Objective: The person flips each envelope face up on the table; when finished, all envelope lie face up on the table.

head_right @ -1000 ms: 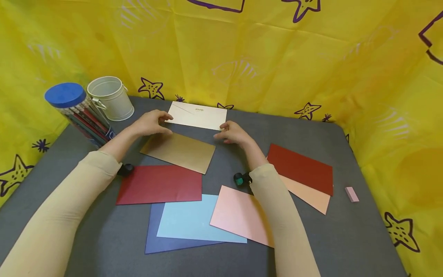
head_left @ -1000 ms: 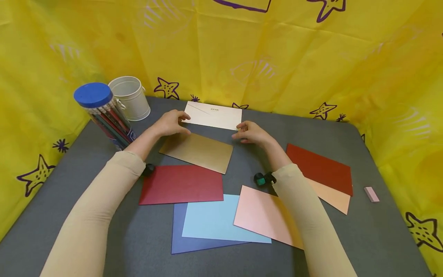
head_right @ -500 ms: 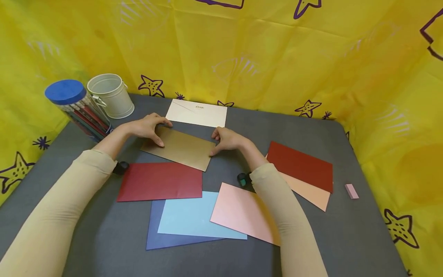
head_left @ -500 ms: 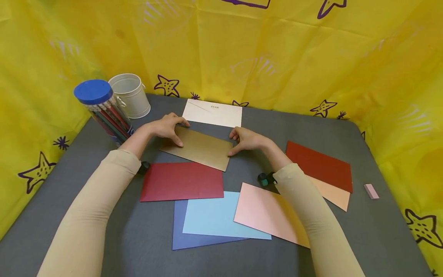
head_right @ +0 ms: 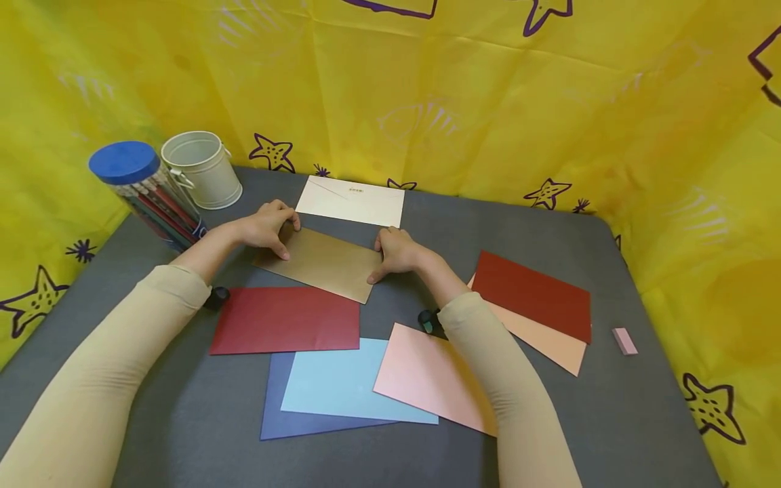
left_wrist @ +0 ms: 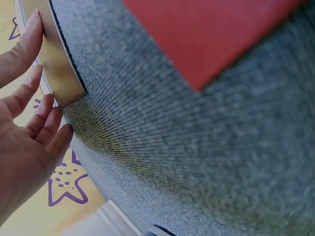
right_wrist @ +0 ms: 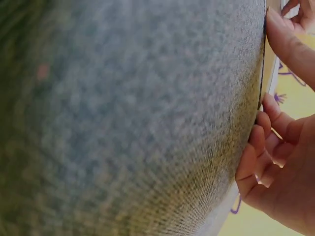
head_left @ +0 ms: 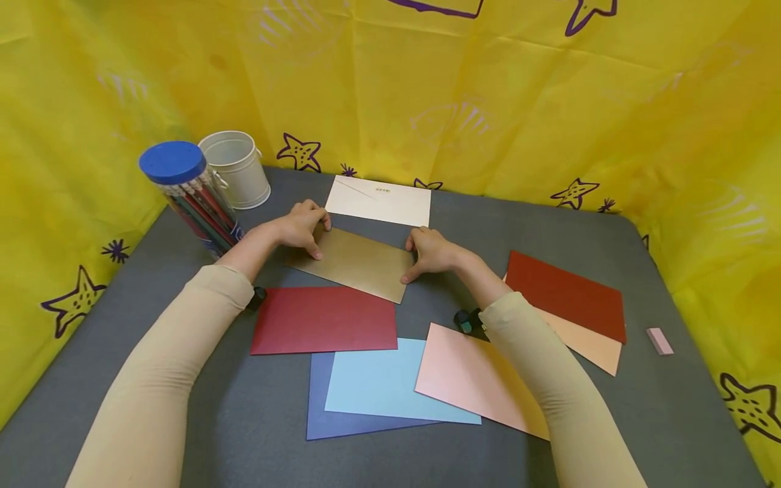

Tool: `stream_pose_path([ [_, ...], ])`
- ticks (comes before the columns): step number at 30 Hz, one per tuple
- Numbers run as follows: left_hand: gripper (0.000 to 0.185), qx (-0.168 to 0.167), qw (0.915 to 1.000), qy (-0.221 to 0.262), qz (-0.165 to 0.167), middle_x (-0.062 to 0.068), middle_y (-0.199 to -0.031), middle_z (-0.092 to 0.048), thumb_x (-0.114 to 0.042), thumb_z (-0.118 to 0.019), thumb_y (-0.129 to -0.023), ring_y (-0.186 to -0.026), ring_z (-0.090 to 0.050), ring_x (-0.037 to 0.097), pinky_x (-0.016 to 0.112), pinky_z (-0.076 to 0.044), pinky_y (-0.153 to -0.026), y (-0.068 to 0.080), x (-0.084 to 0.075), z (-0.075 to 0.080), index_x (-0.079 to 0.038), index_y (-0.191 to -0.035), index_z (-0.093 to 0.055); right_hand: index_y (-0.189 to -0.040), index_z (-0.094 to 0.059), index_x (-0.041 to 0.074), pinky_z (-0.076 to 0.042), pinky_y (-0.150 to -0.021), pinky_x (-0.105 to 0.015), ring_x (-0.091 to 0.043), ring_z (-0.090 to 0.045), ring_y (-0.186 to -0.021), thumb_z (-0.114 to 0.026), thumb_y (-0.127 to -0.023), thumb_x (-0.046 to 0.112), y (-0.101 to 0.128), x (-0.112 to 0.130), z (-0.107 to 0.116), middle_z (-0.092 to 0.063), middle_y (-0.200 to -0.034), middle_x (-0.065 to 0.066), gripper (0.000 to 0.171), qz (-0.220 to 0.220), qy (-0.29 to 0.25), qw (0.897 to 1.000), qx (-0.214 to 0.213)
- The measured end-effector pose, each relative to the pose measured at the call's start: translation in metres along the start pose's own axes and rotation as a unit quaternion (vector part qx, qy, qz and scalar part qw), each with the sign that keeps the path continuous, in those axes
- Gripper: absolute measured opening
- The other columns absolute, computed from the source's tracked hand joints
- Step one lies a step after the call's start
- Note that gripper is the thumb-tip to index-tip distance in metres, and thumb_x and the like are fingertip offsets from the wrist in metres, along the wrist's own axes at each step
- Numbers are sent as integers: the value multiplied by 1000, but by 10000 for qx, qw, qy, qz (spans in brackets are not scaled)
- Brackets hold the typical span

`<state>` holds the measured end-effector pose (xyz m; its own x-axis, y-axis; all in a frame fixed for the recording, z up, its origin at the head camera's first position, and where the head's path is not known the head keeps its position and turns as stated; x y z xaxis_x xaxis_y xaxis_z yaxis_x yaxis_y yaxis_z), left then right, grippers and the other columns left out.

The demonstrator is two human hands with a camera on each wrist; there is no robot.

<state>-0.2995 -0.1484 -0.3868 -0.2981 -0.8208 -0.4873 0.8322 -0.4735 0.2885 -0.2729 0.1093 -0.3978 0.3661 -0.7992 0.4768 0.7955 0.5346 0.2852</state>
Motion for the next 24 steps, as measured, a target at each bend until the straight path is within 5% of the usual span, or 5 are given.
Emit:
stream_pose_path([
  [6, 66, -14, 10000, -70, 18, 25, -130, -37, -10, -87, -70, -123, -29, 41, 57, -30, -106, -3, -1, -1, -1, -125, -49, -101, -51, 1, -37, -80, -30, -26, -45, -93, -91, -68, 33, -2, 1, 1, -49, -97, -11, 62, -16, -17, 10000, -8],
  [13, 69, 84, 9998, -151, 11, 25, -130, -36, -12, -86, -71, -123, -28, 41, 57, -31, -104, -3, -4, 0, -2, -128, -50, -95, -52, 2, -34, -69, -27, -20, -44, -80, -90, -70, 24, 0, -5, 3, -46, -83, -5, 51, 15, -645, 9977, 191],
  [18, 63, -326, 9993, -175, -66, 26, -124, -43, -16, -87, -71, -119, -36, 40, 54, -35, -103, -4, 0, 7, 2, -122, -54, -95, -51, 4, -34, -66, -27, -17, -44, -71, -79, -82, 19, 2, -12, 7, -49, -73, 0, 35, 13, -1381, 9900, 287],
  [21, 58, -690, 9976, 52, -80, 24, -119, -51, -17, -88, -72, -110, -44, 36, 48, -39, -98, -5, 2, 13, 2, -115, -55, -105, -48, 0, -45, -67, -25, -13, -56, -69, -71, -89, 16, 3, -17, 9, -59, -72, 2, 33, -67, -2287, 9728, 371],
  [24, 53, -917, 9945, 504, -37, 22, -114, -57, -17, -86, -74, -101, -50, 31, 42, -41, -87, -5, 4, 17, -1, -112, -54, -125, -40, -4, -57, -71, -26, -13, -68, -71, -64, -94, 12, 4, -23, 9, -68, -77, 1, 42, -212, -3366, 9395, 595],
])
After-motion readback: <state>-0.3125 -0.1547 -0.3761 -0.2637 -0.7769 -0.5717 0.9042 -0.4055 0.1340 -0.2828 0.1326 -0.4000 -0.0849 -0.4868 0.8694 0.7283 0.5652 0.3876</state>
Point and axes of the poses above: each hand's wrist, its own y-axis away from the middle knuckle, its own z-axis out of the back of the hand, x = y × z, the point moved 5 cm from there along -y, towards the middle knuckle
